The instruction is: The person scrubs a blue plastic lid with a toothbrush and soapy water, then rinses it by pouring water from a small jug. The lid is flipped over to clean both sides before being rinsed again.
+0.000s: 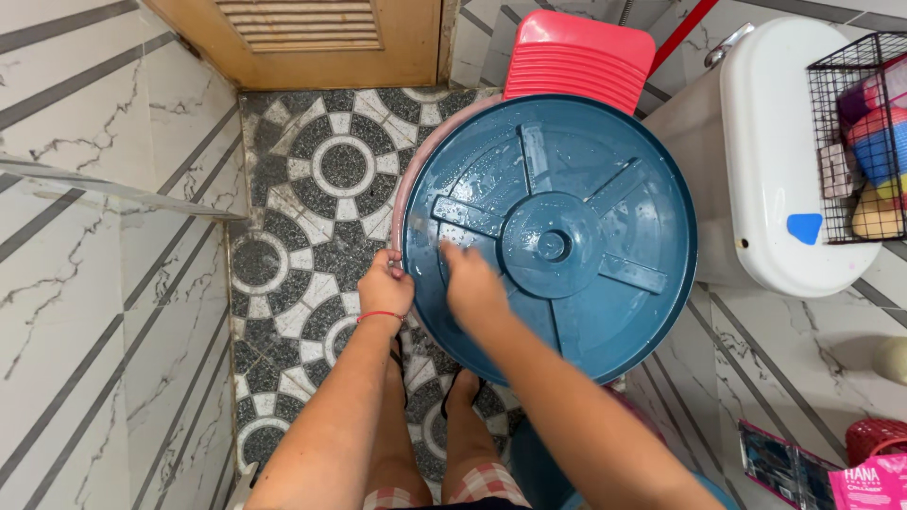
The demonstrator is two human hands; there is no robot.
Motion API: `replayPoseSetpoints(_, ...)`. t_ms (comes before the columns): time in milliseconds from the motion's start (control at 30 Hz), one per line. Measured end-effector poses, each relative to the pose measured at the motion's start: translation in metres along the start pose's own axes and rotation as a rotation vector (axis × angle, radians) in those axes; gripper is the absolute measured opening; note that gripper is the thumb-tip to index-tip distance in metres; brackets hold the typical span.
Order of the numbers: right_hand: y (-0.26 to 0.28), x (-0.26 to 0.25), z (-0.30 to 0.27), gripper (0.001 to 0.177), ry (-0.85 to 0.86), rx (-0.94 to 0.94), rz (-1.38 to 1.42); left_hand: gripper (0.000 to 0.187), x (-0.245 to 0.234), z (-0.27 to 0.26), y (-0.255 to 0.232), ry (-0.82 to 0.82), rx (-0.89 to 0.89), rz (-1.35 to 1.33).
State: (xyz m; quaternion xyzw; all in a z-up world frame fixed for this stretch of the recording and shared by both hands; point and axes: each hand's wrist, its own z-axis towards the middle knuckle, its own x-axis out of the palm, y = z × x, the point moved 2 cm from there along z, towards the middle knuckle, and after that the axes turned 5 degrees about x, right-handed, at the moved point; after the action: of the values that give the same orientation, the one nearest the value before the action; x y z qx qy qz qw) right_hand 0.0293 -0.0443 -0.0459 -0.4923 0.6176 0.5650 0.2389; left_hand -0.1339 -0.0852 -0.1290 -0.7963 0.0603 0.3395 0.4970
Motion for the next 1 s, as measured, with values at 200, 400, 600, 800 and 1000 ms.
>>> replayPoseSetpoints(200, -0.031, -0.004, -0.068, 0.065, 0.207, -0.159, -0.284, 0.018, 0.000, 0.006, -0.002, -0.025, 0.016, 0.072)
replayPoseSetpoints(400, -0.037, -0.039, 0.004, 0.050, -0.032, -0.158, -0.334, 0.019, -0.002, 0.000, -0.011, -0.007, -0.054, 0.138)
replayPoseSetpoints(600, -0.053, -0.064, -0.048, 0.045, -0.051, -0.394, -0.247, 0.024, -0.004, -0.001, -0.023, 0.069, -0.107, 0.171)
replayPoseSetpoints(800, -0.059, -0.067, -0.029, 0.046, -0.176, -0.365, -0.214, 0.024, -0.006, 0.000, -0.027, 0.109, -0.149, 0.204)
replayPoseSetpoints(1000, -0.063, -0.070, -0.062, 0.047, -0.217, -0.240, -0.249, 0.025, -0.006, -0.002, -0.030, 0.101, -0.136, 0.236)
